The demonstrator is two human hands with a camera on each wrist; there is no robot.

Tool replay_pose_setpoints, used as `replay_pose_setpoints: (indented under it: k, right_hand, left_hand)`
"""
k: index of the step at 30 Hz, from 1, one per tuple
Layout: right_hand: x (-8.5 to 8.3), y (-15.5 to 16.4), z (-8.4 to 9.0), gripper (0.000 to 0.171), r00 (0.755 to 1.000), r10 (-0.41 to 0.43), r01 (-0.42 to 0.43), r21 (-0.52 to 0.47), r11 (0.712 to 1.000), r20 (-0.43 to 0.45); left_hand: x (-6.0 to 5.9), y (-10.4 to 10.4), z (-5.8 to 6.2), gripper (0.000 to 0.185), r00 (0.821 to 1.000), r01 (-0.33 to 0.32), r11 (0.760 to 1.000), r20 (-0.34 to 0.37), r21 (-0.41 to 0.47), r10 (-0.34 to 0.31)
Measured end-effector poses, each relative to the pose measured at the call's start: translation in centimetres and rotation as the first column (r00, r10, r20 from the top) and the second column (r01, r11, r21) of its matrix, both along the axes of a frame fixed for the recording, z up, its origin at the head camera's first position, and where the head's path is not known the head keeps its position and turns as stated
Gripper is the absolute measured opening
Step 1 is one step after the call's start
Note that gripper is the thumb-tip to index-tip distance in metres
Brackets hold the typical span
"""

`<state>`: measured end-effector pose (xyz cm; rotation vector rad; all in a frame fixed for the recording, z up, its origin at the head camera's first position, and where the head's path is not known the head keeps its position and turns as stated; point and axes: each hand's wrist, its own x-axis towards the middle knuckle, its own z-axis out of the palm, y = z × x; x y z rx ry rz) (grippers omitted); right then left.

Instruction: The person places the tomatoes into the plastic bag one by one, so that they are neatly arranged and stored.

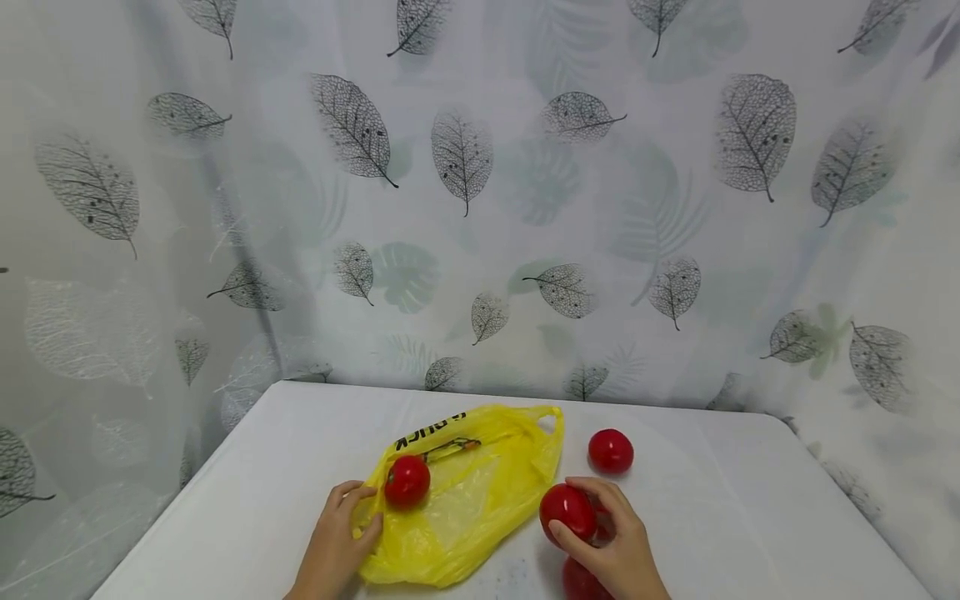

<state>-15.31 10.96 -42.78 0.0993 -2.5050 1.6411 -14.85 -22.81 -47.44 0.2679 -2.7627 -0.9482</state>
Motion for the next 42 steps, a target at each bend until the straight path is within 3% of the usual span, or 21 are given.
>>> replay_pose_setpoints:
  k: [8, 25, 42]
  right_hand:
    - [0.0, -1.3, 0.2, 0.062, 0.998, 0.055, -0.054, -0.058, 0.997, 0.013]
    - [-0.1, -3.6, 0.2, 0.058, 0.986, 0.157, -0.156, -0.042, 0.987, 0.046]
    - [-0.6, -5.6, -0.2, 0.051, 0.961, 0.277, -0.278, -0.024, 0.960, -0.023]
  left_hand:
    - [0.0, 0.1, 0.0, 0.033, 1.000, 0.004, 1.000, -0.012, 0.000, -0.004]
    - [0.0, 0.3, 0.0, 0.033, 1.000, -0.007, 1.000, 0.001, 0.010, 0.007]
    - [-0.1, 0.1, -0.1, 0.033, 1.000, -0.003, 1.000, 0.003, 0.005, 0.003]
